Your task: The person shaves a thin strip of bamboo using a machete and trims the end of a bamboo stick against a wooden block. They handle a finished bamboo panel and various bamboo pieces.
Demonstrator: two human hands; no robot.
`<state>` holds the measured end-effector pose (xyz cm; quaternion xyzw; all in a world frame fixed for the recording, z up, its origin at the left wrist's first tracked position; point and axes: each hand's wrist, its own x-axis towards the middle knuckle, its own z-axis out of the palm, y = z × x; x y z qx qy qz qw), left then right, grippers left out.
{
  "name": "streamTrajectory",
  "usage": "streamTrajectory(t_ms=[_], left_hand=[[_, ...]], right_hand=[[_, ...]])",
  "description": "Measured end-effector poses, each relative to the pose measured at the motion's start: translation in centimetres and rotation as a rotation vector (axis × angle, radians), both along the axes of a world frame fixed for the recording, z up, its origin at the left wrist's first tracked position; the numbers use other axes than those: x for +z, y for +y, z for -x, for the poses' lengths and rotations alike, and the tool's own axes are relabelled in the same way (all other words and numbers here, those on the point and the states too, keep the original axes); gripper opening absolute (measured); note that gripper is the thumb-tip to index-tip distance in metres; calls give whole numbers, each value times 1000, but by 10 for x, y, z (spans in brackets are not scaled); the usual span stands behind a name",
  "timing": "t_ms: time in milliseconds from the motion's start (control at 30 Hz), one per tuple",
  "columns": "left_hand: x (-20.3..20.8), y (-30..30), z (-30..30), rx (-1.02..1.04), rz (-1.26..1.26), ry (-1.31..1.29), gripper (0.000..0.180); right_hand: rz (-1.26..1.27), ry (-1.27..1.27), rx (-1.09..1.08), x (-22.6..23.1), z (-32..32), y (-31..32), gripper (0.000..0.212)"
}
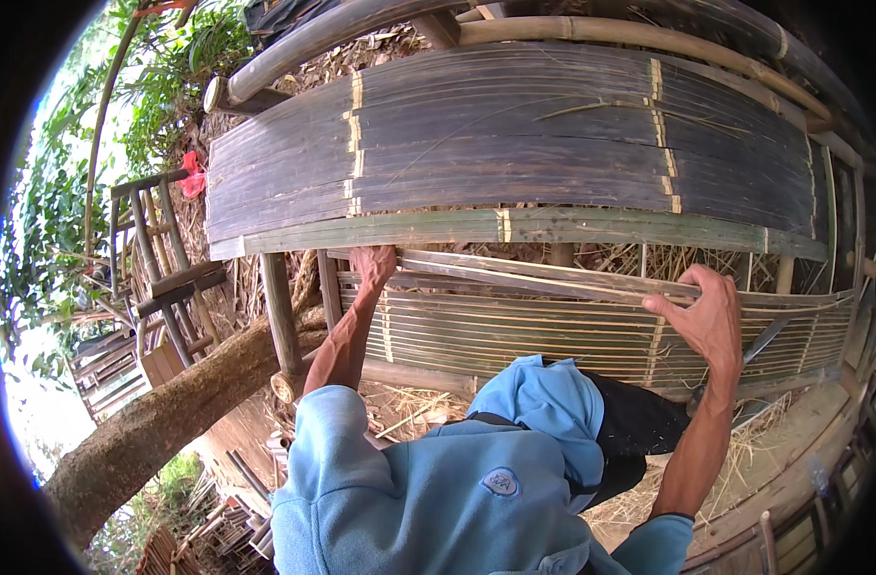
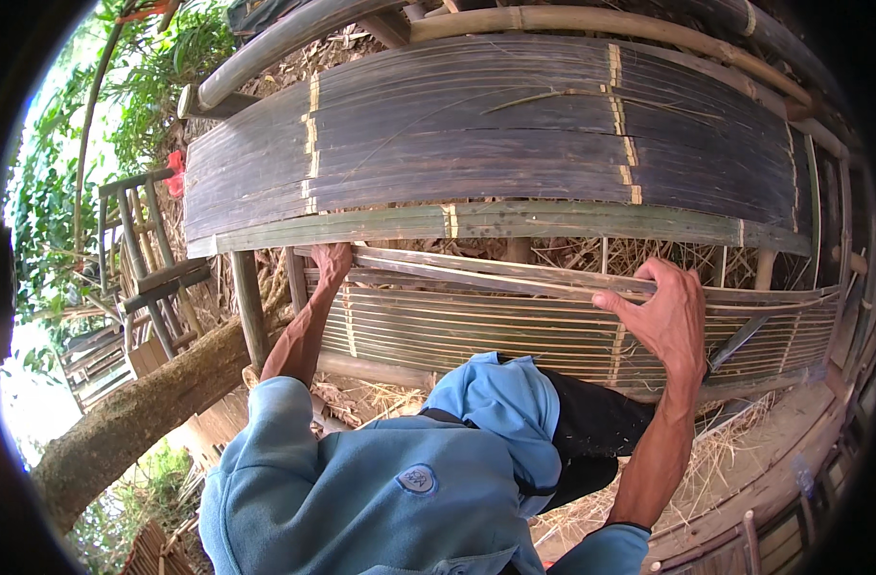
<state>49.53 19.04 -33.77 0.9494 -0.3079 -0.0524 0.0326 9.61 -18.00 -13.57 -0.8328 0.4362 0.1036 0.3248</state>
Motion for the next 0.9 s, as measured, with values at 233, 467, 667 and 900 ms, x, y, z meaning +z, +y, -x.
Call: streamTrajectory(t_ms=[233,467,667,900], left_hand=[[12,-17,33,192,268,225,54],[36,-27,37,320,26,485,56],[23,-17,57,-42,277,141,49],[26,-4,81,-142,34,273,43]], right_hand=[[62,-77,23,-2,11,4,52],[14,-38,113,-37,10,10,48],[79,-137,14,-36,17,6,48],[404,-158,-600,-48,128,15,58]])
